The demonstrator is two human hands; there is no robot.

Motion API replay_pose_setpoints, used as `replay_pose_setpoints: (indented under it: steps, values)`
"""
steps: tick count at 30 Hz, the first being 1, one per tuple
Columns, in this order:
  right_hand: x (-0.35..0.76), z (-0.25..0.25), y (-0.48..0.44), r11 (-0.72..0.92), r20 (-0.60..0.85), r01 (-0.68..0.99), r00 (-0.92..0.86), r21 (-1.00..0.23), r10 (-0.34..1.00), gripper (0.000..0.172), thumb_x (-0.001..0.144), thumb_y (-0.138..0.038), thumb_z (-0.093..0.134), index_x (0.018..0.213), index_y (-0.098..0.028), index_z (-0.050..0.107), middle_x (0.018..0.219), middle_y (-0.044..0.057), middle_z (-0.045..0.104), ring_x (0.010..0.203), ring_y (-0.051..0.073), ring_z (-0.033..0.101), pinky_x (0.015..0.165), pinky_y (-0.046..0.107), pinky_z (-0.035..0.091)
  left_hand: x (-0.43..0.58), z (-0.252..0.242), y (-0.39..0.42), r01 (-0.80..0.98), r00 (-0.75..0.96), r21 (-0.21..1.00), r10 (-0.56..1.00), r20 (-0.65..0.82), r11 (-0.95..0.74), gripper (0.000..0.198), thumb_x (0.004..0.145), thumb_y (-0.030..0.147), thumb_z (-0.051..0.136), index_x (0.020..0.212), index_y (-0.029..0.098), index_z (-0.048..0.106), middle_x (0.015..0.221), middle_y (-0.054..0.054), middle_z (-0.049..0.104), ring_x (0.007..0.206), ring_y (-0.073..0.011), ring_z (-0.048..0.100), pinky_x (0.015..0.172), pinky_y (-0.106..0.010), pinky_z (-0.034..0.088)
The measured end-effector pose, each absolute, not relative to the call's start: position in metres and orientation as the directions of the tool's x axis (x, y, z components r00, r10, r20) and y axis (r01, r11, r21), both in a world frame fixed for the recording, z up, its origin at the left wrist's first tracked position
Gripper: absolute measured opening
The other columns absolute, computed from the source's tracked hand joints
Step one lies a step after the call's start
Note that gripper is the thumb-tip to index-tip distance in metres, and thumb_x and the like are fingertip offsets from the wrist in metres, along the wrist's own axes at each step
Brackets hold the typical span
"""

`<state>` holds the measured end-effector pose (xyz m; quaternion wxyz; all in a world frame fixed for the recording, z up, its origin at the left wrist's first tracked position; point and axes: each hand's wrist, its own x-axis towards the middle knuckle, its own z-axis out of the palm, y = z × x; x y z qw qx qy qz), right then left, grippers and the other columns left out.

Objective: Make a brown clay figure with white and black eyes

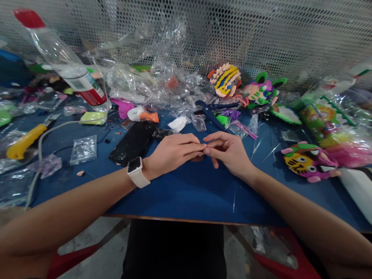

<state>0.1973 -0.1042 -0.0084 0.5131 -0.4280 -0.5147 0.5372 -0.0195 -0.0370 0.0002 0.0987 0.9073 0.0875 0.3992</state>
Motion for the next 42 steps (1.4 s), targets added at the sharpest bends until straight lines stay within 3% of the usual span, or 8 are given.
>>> replay_pose_setpoints:
  steps: [9, 16, 23, 28, 33, 37, 42]
  values:
    - [0.195, -0.008, -0.104, 0.085, 0.088, -0.082, -0.033, -0.993, 0.996, 0.032, 0.076, -0.032, 0.094, 0.099, -0.021, 0.076, 0.084, 0.001, 0.082, 0.042, 0.01, 0.064, 0.04, 0.023, 0.052, -0.019, 0.001, -0.04, 0.1, 0.666, 0.313, 0.298, 0.684, -0.944, 0.014, 0.106, 0.019, 0.061, 0.102, 0.017, 0.074, 0.102, -0.005, 0.076, 0.086, -0.0109, 0.074, 0.075, -0.02, 0.06]
    - [0.193, -0.005, -0.106, 0.07, 0.071, -0.031, -0.035, -0.997, 0.997, 0.032, 0.08, -0.036, 0.091, 0.102, -0.02, 0.077, 0.088, 0.003, 0.082, 0.04, 0.009, 0.063, 0.037, 0.023, 0.05, -0.021, 0.001, -0.036, 0.095, 0.672, 0.255, 0.251, 0.697, -0.962, 0.014, 0.105, 0.019, 0.062, 0.105, 0.015, 0.075, 0.104, -0.005, 0.078, 0.087, -0.0113, 0.075, 0.077, -0.02, 0.062]
    - [0.194, -0.006, -0.107, 0.068, 0.07, -0.063, -0.035, -0.996, 0.997, 0.033, 0.074, -0.034, 0.095, 0.097, -0.02, 0.076, 0.089, 0.003, 0.083, 0.041, 0.007, 0.06, 0.036, 0.022, 0.049, -0.021, 0.001, -0.039, 0.116, 0.674, 0.266, 0.272, 0.687, -0.957, 0.013, 0.104, 0.019, 0.063, 0.106, 0.017, 0.076, 0.104, -0.006, 0.079, 0.088, -0.011, 0.076, 0.077, -0.019, 0.062]
    - [0.195, -0.007, -0.107, 0.074, 0.078, -0.074, -0.049, -0.995, 0.996, 0.027, 0.079, -0.032, 0.092, 0.101, -0.021, 0.079, 0.094, 0.004, 0.083, 0.037, 0.006, 0.058, 0.032, 0.021, 0.043, -0.022, 0.002, -0.04, 0.13, 0.665, 0.268, 0.285, 0.69, -0.954, 0.013, 0.104, 0.018, 0.063, 0.108, 0.017, 0.076, 0.105, -0.006, 0.078, 0.09, -0.0118, 0.076, 0.079, -0.021, 0.062]
    - [0.196, -0.011, -0.105, 0.081, 0.083, -0.072, -0.021, -0.994, 0.996, 0.026, 0.078, -0.03, 0.093, 0.098, -0.022, 0.079, 0.092, 0.003, 0.083, 0.039, 0.007, 0.06, 0.036, 0.021, 0.046, -0.023, 0.0, -0.039, 0.123, 0.679, 0.28, 0.287, 0.676, -0.952, 0.013, 0.104, 0.02, 0.063, 0.109, 0.018, 0.075, 0.109, -0.005, 0.078, 0.092, -0.0114, 0.076, 0.081, -0.02, 0.062]
    - [0.196, -0.01, -0.105, 0.042, 0.044, -0.027, -0.055, -0.999, 0.998, 0.031, 0.08, -0.036, 0.092, 0.103, -0.02, 0.078, 0.098, 0.006, 0.083, 0.039, 0.005, 0.057, 0.034, 0.022, 0.045, -0.023, 0.0, -0.036, 0.121, 0.688, 0.277, 0.282, 0.669, -0.953, 0.014, 0.105, 0.019, 0.063, 0.108, 0.016, 0.076, 0.107, -0.006, 0.078, 0.091, -0.0116, 0.075, 0.078, -0.02, 0.06]
    - [0.201, -0.003, -0.104, 0.117, 0.105, 0.138, -0.088, -0.984, 0.991, 0.029, 0.08, -0.037, 0.091, 0.101, -0.022, 0.079, 0.093, 0.004, 0.081, 0.043, 0.007, 0.055, 0.035, 0.024, 0.043, -0.025, -0.003, -0.025, 0.09, 0.769, 0.297, 0.256, 0.586, -0.951, 0.018, 0.106, 0.025, 0.062, 0.114, 0.02, 0.077, 0.11, -0.006, 0.079, 0.093, -0.0134, 0.076, 0.079, -0.021, 0.059]
